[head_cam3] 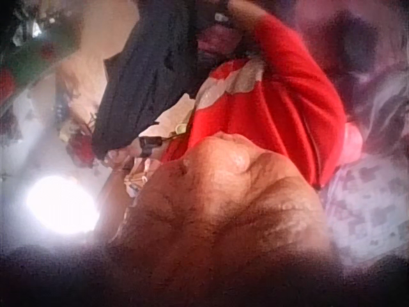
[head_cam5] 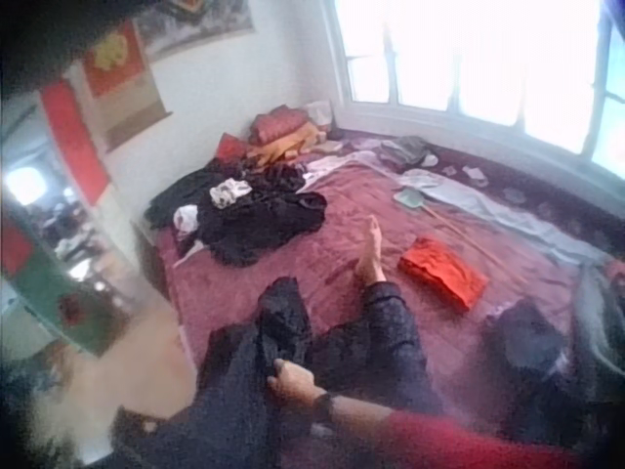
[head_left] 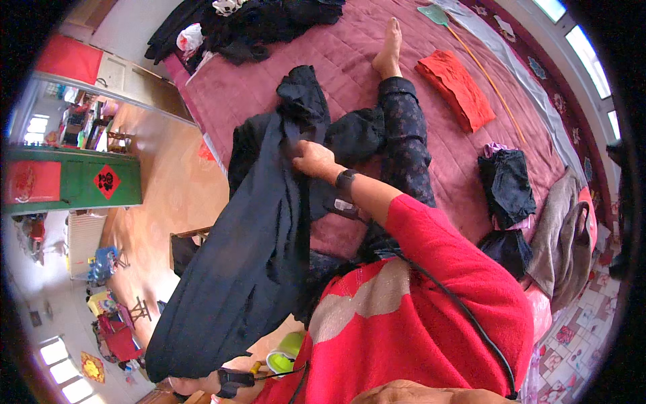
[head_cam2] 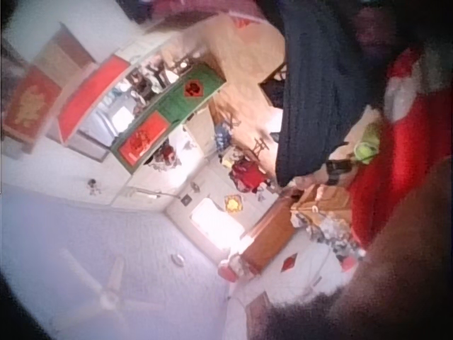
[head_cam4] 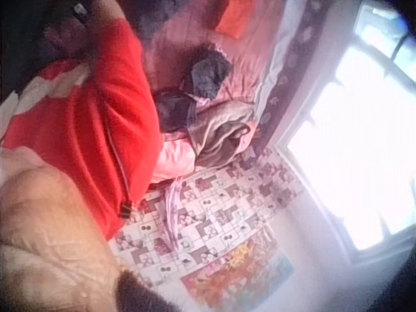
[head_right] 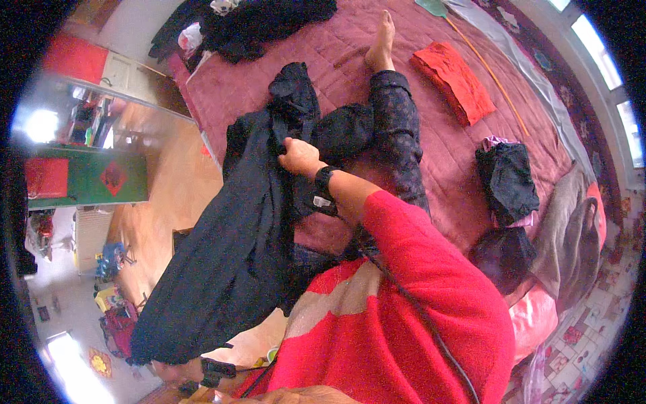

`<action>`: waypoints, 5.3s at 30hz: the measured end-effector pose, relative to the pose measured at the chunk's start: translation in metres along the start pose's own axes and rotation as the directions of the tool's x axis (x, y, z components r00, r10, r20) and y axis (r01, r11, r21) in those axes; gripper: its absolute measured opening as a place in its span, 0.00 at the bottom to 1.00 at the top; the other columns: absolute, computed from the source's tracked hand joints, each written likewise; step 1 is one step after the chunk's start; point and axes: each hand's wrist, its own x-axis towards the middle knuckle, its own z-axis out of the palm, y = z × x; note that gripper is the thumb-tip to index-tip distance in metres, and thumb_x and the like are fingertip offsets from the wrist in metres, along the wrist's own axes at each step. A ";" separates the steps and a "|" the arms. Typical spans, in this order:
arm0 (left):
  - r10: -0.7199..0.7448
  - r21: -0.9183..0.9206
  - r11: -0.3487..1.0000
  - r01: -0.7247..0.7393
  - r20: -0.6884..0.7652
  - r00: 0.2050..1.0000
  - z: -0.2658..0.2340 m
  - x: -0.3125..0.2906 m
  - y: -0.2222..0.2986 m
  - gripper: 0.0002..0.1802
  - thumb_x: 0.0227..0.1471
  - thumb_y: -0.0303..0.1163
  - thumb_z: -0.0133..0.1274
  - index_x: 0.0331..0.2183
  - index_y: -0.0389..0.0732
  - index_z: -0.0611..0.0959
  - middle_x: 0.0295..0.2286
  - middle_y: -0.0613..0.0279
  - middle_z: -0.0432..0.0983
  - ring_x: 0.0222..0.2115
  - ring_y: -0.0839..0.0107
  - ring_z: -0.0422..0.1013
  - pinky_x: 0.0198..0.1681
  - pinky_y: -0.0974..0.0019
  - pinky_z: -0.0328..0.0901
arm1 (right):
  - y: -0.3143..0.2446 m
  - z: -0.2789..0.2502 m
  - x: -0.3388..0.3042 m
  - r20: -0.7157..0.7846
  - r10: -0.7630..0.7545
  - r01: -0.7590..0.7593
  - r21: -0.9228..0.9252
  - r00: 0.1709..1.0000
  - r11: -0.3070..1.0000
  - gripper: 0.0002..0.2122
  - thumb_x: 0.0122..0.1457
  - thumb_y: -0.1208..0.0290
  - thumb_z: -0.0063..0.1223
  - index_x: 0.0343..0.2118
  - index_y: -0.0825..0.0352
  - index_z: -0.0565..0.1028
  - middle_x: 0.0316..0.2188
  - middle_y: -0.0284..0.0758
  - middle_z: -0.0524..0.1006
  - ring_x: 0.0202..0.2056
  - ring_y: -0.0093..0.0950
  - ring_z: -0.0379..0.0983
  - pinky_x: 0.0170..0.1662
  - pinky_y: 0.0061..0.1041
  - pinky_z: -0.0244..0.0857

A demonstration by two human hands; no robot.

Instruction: The person lies on a bed and folds several black garments by hand. They smooth and align each item, fold it into a compact rectangle, and place it on the bed. The process repeats for multiple pieces of clothing.

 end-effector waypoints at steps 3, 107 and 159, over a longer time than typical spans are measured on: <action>-0.393 -0.349 0.846 0.403 0.103 0.914 0.010 -0.006 0.000 0.27 0.50 0.40 0.55 0.47 0.30 0.77 0.46 0.51 0.75 0.44 0.58 0.74 0.49 0.57 0.68 | 0.010 -0.002 0.007 0.016 0.090 -0.091 0.283 0.996 0.955 0.14 0.50 0.69 0.52 0.39 0.66 0.78 0.39 0.44 0.79 0.40 0.39 0.77 0.45 0.32 0.69; -0.027 -0.242 0.765 0.597 0.914 0.406 0.211 -0.123 0.091 0.25 0.44 0.32 0.64 0.46 0.43 0.79 0.46 0.58 0.72 0.48 0.58 0.69 0.54 0.58 0.64 | 0.268 -0.231 -0.167 -0.751 0.474 -0.033 0.519 0.460 0.854 0.23 0.58 0.69 0.58 0.55 0.71 0.68 0.42 0.35 0.74 0.38 0.28 0.75 0.38 0.24 0.71; -0.135 0.028 0.935 0.353 0.950 0.281 0.242 -0.127 0.075 0.27 0.49 0.30 0.53 0.53 0.44 0.72 0.52 0.44 0.70 0.50 0.44 0.69 0.50 0.50 0.66 | 0.080 -0.107 -0.174 0.125 -0.418 0.428 -0.063 0.900 0.902 0.19 0.47 0.82 0.53 0.46 0.68 0.72 0.40 0.45 0.76 0.44 0.49 0.73 0.46 0.36 0.69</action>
